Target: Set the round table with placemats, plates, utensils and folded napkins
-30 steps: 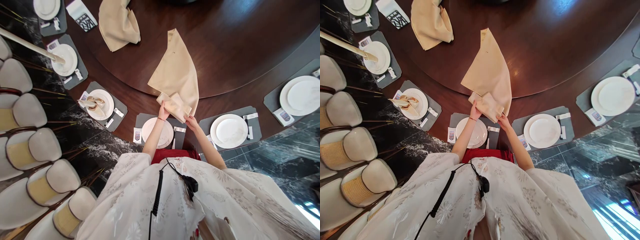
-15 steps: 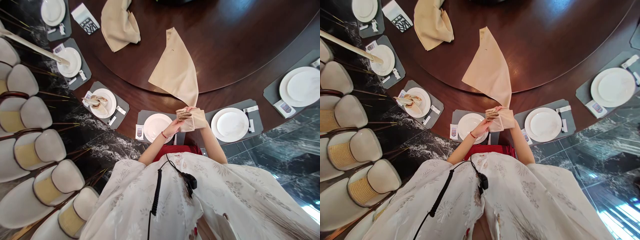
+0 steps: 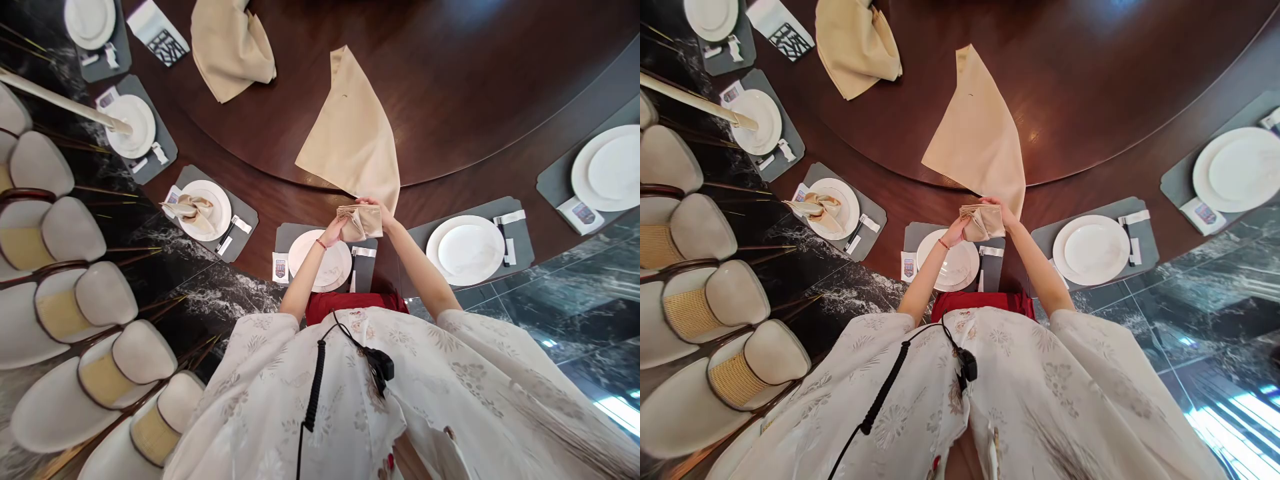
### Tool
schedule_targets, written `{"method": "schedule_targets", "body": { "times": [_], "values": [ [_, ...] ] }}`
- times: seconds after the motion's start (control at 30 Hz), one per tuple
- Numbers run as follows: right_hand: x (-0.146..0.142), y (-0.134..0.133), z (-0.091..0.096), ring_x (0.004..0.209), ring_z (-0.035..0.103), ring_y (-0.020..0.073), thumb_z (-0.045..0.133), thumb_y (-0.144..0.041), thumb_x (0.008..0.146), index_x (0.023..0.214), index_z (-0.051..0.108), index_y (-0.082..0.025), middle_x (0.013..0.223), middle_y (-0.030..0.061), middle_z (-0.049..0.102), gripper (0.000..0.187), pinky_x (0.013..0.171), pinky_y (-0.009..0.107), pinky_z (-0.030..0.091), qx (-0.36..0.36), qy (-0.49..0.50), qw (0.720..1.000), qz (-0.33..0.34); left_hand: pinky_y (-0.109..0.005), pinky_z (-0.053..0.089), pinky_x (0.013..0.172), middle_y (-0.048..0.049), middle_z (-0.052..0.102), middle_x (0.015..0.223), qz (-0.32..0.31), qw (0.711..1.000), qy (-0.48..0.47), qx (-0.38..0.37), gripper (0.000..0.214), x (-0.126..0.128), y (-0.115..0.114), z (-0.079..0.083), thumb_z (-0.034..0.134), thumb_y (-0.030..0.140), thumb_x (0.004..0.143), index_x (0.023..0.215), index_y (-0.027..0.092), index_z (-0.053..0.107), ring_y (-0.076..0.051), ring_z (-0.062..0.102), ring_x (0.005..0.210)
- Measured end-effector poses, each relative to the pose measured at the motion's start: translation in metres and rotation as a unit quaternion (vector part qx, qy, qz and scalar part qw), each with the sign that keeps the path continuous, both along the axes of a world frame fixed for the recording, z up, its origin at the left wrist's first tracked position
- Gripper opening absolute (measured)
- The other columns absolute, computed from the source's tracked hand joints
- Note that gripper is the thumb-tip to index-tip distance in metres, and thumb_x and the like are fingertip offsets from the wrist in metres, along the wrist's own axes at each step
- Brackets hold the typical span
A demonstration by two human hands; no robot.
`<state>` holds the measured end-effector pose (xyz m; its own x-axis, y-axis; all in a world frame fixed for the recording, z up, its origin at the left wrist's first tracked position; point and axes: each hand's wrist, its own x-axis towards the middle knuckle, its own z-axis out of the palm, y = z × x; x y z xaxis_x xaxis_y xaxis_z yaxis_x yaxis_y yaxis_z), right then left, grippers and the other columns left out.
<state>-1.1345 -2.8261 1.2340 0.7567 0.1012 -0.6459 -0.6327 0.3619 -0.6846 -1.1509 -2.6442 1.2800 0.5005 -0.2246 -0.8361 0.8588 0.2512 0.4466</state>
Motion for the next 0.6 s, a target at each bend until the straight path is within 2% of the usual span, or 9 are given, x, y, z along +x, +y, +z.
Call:
{"method": "schedule_targets", "body": {
  "times": [0.1,0.17,0.27,0.33,0.4,0.47,0.5,0.57,0.6],
  "values": [
    [-0.008,-0.003,-0.032,0.087,0.072,0.0215,0.067,-0.062,0.090,0.091,0.071,-0.017,0.086,0.0080,0.075,0.046,0.078,0.033,0.062,-0.042,0.079,0.996,-0.023,-0.048,0.048,0.115,-0.0120,0.075,0.112,-0.009,0.999,0.016,0.029,0.021,0.017,0.000,-0.027,0.056,0.018,0.101,0.119,0.013,0.066,-0.023,0.072,0.108],
    [-0.021,-0.004,-0.047,0.081,0.072,0.0205,0.069,-0.065,0.087,0.092,0.071,-0.016,0.083,0.0077,0.074,0.049,0.073,0.033,0.062,-0.062,0.116,0.991,-0.010,-0.049,0.051,0.110,-0.0140,0.075,0.109,-0.023,0.998,0.025,0.046,0.019,0.022,-0.001,-0.040,0.055,0.019,0.101,0.115,0.012,0.066,-0.024,0.073,0.103],
    [-0.044,0.003,-0.063,0.073,0.068,0.0158,0.088,-0.043,0.073,0.091,0.070,-0.016,0.083,0.0038,0.073,0.037,0.071,0.030,0.062,-0.092,0.091,0.992,0.013,-0.045,0.053,0.105,-0.0162,0.074,0.112,-0.032,0.994,0.016,0.103,0.017,0.020,-0.001,-0.052,0.052,0.018,0.101,0.111,0.012,0.065,-0.024,0.072,0.108],
    [-0.055,0.011,-0.072,0.068,0.064,0.0136,0.089,-0.031,0.069,0.084,0.067,-0.016,0.078,0.0010,0.069,0.031,0.068,0.030,0.062,-0.134,0.076,0.988,0.003,-0.041,0.049,0.110,-0.0171,0.072,0.119,-0.024,0.987,-0.002,0.161,0.018,0.016,0.001,-0.055,0.059,0.017,0.097,0.113,0.013,0.063,-0.024,0.066,0.122],
    [-0.061,0.017,-0.079,0.065,0.061,0.0134,0.085,-0.029,0.071,0.080,0.063,-0.018,0.072,-0.0012,0.064,0.026,0.066,0.031,0.063,-0.189,0.077,0.979,-0.008,-0.038,0.039,0.119,-0.0169,0.067,0.131,-0.024,0.972,-0.048,0.230,0.032,0.014,0.006,-0.055,0.070,0.014,0.088,0.119,0.015,0.061,-0.024,0.053,0.141],
    [-0.064,0.021,-0.085,0.065,0.061,0.0150,0.079,-0.029,0.074,0.083,0.063,-0.019,0.072,-0.0018,0.062,0.021,0.069,0.034,0.063,-0.251,0.068,0.966,0.002,-0.039,0.028,0.126,-0.0154,0.063,0.139,-0.075,0.948,-0.145,0.273,0.041,0.016,0.010,-0.055,0.073,0.009,0.082,0.121,0.019,0.064,-0.023,0.038,0.152],
    [-0.065,0.022,-0.088,0.068,0.061,0.0162,0.076,-0.029,0.076,0.087,0.064,-0.019,0.074,-0.0013,0.063,0.020,0.074,0.035,0.063,-0.284,0.052,0.957,0.013,-0.040,0.024,0.128,-0.0141,0.063,0.139,-0.121,0.935,-0.200,0.265,0.039,0.019,0.012,-0.056,0.071,0.007,0.081,0.117,0.021,0.067,-0.022,0.036,0.154],
    [-0.068,0.022,-0.092,0.077,0.063,0.0192,0.069,-0.030,0.080,0.100,0.066,-0.019,0.082,0.0019,0.067,0.022,0.085,0.038,0.060,-0.347,-0.007,0.937,0.042,-0.044,0.021,0.130,-0.0118,0.069,0.126,-0.224,0.918,-0.268,0.187,0.030,0.028,0.011,-0.059,0.068,0.005,0.080,0.103,0.024,0.073,-0.020,0.044,0.148],
    [-0.069,0.021,-0.092,0.084,0.064,0.0210,0.064,-0.029,0.083,0.106,0.066,-0.018,0.089,0.0046,0.069,0.025,0.090,0.039,0.058,-0.373,-0.046,0.925,0.062,-0.045,0.021,0.130,-0.0106,0.072,0.114,-0.257,0.921,-0.262,0.129,0.027,0.033,0.010,-0.061,0.067,0.003,0.078,0.094,0.025,0.073,-0.019,0.051,0.141]
  ]
}}
